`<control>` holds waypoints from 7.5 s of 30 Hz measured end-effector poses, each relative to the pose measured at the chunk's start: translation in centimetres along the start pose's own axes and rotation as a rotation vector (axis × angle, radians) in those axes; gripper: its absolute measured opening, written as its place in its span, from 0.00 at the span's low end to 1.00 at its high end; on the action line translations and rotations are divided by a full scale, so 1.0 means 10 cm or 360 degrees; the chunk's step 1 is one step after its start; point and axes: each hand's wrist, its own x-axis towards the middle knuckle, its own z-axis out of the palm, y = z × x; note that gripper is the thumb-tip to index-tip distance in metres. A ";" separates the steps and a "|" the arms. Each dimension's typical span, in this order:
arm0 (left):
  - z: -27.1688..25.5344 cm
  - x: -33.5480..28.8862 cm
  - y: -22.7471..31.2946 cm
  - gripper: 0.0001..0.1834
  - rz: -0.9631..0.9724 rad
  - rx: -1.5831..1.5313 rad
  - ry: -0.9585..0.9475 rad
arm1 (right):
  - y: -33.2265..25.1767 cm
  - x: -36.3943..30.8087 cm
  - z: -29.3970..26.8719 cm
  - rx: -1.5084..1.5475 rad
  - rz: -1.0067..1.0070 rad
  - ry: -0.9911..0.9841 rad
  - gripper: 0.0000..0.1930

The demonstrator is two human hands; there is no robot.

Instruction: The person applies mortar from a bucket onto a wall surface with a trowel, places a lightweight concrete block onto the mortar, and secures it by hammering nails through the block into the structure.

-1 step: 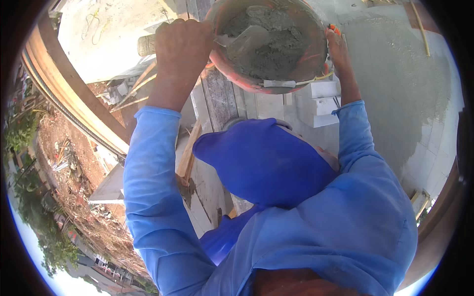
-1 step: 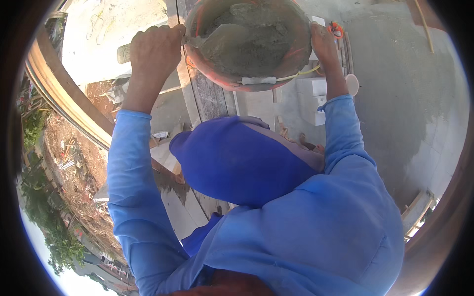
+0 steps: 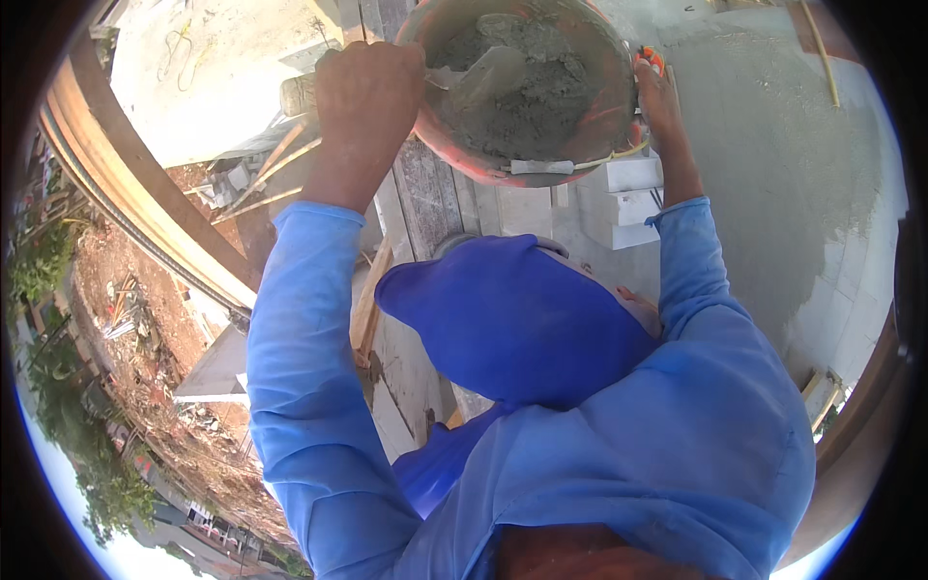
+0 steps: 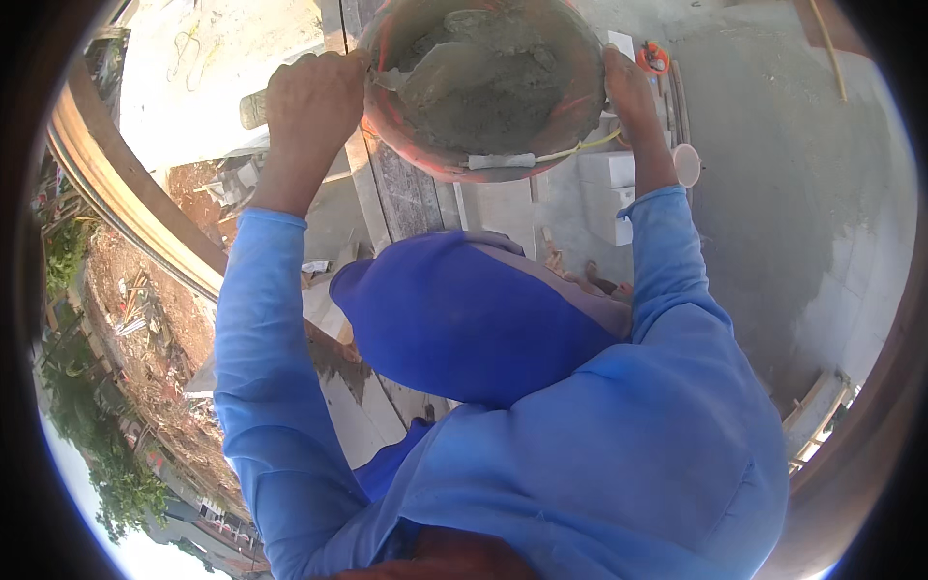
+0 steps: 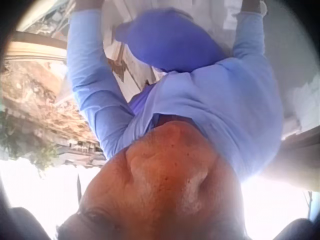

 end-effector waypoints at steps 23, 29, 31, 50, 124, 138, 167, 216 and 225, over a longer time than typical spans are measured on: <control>0.12 -0.01 0.39 0.17 -0.0189 -0.1201 -0.0335 | -0.28 0.08 -0.03 0.0645 0.0557 -0.0124 0.24; 0.05 -1.08 0.04 0.20 -0.0934 -0.1343 0.0166 | -0.76 0.15 -0.22 0.0200 -0.0242 0.0555 0.25; 0.09 -1.54 0.12 0.20 -0.1197 -0.1370 0.0254 | -1.47 -0.13 0.08 0.0525 -0.0549 0.0516 0.24; 1.33 -4.67 1.05 0.20 -0.2373 -0.1836 0.0422 | -3.48 -3.79 3.36 -0.0703 -0.3125 -0.2641 0.28; 1.13 -5.42 1.67 0.19 -0.2796 -0.2184 0.0215 | -3.04 -3.75 3.87 -0.0615 -0.3356 -0.2448 0.31; 1.19 -4.66 1.12 0.21 -0.2703 -0.1988 0.0396 | -3.07 -3.80 3.82 -0.0651 -0.3331 -0.2624 0.31; 0.53 -5.39 1.48 0.20 -0.2846 -0.1773 -0.0075 | -3.02 -3.62 4.06 -0.0211 -0.3394 -0.2692 0.32; -0.35 -3.82 0.33 0.23 -0.2253 -0.1897 -0.0917 | -2.51 -1.33 0.17 0.0389 -0.0378 -0.0559 0.17; -0.91 -3.96 0.54 0.21 -0.2591 -0.1710 -0.1070 | -2.15 -1.24 -0.40 0.0647 -0.0224 -0.0398 0.16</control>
